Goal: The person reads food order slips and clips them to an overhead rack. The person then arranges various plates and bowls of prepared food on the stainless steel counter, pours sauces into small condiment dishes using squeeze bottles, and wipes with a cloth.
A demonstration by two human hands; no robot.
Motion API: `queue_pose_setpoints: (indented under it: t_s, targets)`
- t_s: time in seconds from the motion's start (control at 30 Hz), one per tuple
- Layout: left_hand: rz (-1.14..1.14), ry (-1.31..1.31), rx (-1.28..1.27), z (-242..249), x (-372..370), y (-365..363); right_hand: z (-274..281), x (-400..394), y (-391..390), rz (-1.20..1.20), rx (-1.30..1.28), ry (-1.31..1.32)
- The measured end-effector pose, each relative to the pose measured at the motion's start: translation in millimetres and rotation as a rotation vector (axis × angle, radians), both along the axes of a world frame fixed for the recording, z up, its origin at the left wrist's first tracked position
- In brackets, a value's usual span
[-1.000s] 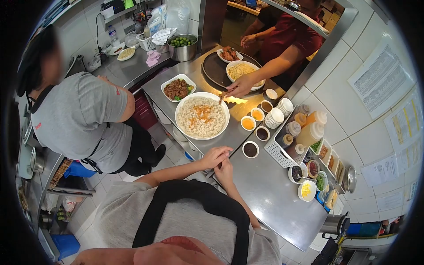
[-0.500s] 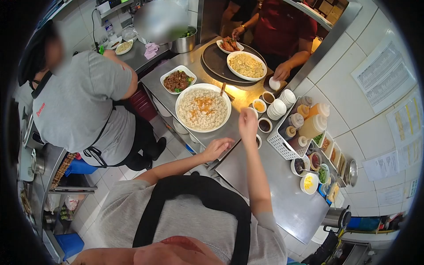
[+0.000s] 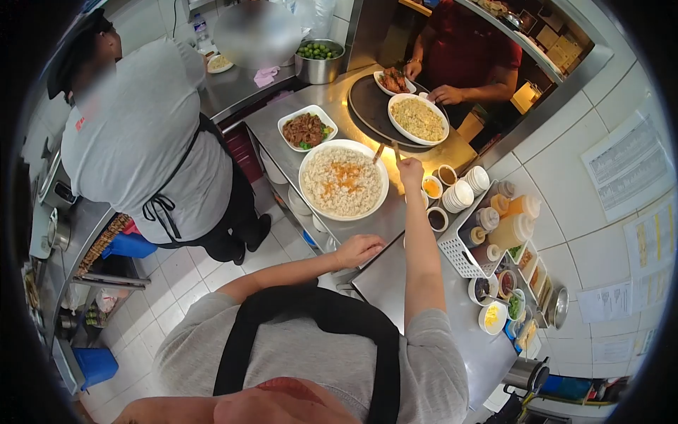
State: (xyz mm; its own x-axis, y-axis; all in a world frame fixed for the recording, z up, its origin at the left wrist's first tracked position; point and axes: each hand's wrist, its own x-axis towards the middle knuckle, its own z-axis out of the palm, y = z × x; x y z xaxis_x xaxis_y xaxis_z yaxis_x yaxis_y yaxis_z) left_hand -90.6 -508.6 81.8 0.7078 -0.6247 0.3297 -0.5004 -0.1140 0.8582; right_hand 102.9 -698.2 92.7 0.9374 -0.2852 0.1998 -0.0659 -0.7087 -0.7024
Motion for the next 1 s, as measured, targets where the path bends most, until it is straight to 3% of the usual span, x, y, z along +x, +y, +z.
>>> queue_pose_setpoints:
  t_s: [0.03,0.07,0.13,0.17,0.2,0.27,0.3,0.4,0.53,0.6,0.63,0.73,0.8,1.0]
  targets:
    - [0.001,-0.023,-0.017,-1.6,-0.2,-0.8,9.3,-11.1,3.7,-0.015,0.258,-0.003]
    - [-0.004,-0.017,-0.017,-1.0,-0.9,-1.2,21.2,-24.2,6.8,-0.022,0.259,0.002]
    - [0.020,-0.013,-0.085,2.0,-2.0,-1.7,47.4,-54.4,14.5,0.079,0.664,0.000]
    - [0.014,-0.005,-0.033,-0.4,-0.9,-1.0,58.5,-68.8,21.9,0.108,0.706,-0.032]
    - [0.029,-0.003,-0.036,-2.9,0.0,-2.7,65.3,-83.0,24.4,0.121,0.704,-0.024]
    - [0.033,0.281,-0.173,-5.7,2.1,-3.0,72.4,-108.5,40.3,0.286,0.697,-0.006]
    - [0.024,0.574,-0.416,-0.8,-0.5,0.5,75.8,-121.0,51.8,0.341,0.689,0.025]
    - [0.259,0.635,-0.654,20.9,-8.8,32.7,74.0,-157.1,84.0,0.524,0.654,0.102]
    - [0.607,0.575,-0.858,24.5,-37.0,96.3,46.7,-173.6,136.7,0.946,0.483,0.276]
    - [0.592,0.471,-0.661,18.2,-60.8,132.4,38.8,-187.2,177.0,1.097,0.490,0.378]
    - [0.685,0.546,-0.643,15.7,-76.3,148.4,31.7,-194.9,196.5,1.123,0.501,0.435]
    - [0.805,0.462,-0.760,5.3,-123.1,187.0,13.1,-219.2,247.5,1.282,0.529,0.607]
    - [0.961,0.507,-0.684,8.2,-156.4,217.0,20.6,-246.3,283.8,1.397,0.485,0.572]
    - [1.091,0.198,-0.721,11.7,-250.5,311.8,30.0,-304.1,403.8,1.645,0.387,0.526]
